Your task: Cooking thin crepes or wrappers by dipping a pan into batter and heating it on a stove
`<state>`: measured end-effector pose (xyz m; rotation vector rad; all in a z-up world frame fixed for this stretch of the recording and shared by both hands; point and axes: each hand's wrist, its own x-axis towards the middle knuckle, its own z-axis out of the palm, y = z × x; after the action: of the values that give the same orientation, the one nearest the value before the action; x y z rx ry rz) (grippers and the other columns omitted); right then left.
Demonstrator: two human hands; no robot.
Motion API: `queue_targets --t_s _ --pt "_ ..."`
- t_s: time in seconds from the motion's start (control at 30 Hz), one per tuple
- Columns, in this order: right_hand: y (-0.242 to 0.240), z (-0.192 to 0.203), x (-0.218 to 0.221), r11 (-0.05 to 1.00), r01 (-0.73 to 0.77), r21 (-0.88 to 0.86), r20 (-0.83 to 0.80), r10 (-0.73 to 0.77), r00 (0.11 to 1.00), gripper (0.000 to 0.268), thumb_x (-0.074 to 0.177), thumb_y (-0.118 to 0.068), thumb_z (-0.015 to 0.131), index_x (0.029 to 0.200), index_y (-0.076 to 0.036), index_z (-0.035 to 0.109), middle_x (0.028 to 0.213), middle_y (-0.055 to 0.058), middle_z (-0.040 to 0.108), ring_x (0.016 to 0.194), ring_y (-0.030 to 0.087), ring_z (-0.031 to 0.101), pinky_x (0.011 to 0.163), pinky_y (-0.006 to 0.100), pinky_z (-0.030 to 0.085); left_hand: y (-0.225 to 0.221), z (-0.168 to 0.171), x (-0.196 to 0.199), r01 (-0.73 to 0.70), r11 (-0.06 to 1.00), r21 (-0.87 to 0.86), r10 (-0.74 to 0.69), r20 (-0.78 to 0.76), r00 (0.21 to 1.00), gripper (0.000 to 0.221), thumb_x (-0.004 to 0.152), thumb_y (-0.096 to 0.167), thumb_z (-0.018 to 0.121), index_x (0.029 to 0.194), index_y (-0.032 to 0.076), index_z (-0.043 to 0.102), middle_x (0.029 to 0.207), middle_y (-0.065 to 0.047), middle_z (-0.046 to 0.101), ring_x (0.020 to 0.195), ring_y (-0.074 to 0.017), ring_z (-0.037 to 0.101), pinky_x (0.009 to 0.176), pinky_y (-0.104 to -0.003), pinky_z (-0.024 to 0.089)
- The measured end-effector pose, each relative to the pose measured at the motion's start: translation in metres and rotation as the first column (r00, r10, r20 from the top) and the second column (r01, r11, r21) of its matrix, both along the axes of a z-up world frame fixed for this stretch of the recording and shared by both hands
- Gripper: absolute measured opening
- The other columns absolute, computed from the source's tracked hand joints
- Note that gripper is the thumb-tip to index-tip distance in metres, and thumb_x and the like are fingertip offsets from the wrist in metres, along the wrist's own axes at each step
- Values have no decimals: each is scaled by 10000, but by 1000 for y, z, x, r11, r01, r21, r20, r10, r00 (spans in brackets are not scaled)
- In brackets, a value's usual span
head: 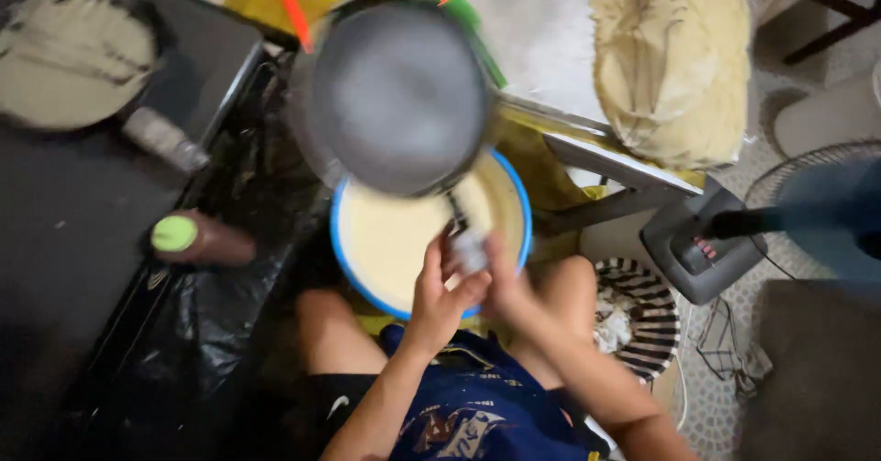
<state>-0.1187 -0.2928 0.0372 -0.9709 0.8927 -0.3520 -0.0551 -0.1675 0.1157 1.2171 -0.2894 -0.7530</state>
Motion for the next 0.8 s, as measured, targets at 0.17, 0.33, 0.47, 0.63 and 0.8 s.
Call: queue_targets --t_s 0.17,0.33,0.47,0.63,0.8 --pt "137 -15 78 655 -672 -346 90 736 672 493 1092 -447 367 864 -143 681 797 10 689 750 100 624 806 298 521 164 -9 5 -440 773 456 475 44 879 282 827 246 801 1046 68 784 998 -83 814 898 -159 727 819 -314 572" --pt "181 -35 212 333 -300 -894 -49 594 803 811 850 -449 805 1481 -71 464 1519 174 538 1402 323 530 1195 411 393 308 2 -18 -761 184 622 880 240 410 231 1004 209 757 892 41 645 696 -86 623 561 -155 543 505 -322 502" --pt "216 -49 272 249 -402 -881 -87 749 657 1364 556 -562 974 1594 -83 230 1593 181 402 1476 352 403 1231 419 308 355 13 -32 -448 -26 894 840 262 475 286 909 266 718 769 24 660 614 -110 646 530 -227 618 600 -414 499" --pt "188 -56 271 589 -405 -700 232 723 650 971 707 -294 967 1453 -69 388 1337 104 582 1214 192 593 1103 329 469 359 -53 -61 -707 394 587 838 85 538 249 963 270 682 964 28 740 616 -95 621 462 -161 535 405 -309 473" --pt "65 126 157 -133 -893 -431 -845 408 347 1006 659 -616 852 1467 -321 329 1174 182 683 1128 441 654 947 585 490 289 -71 -53 -413 703 579 572 -114 812 303 847 283 821 768 8 721 495 -135 633 356 -198 609 367 -322 525"
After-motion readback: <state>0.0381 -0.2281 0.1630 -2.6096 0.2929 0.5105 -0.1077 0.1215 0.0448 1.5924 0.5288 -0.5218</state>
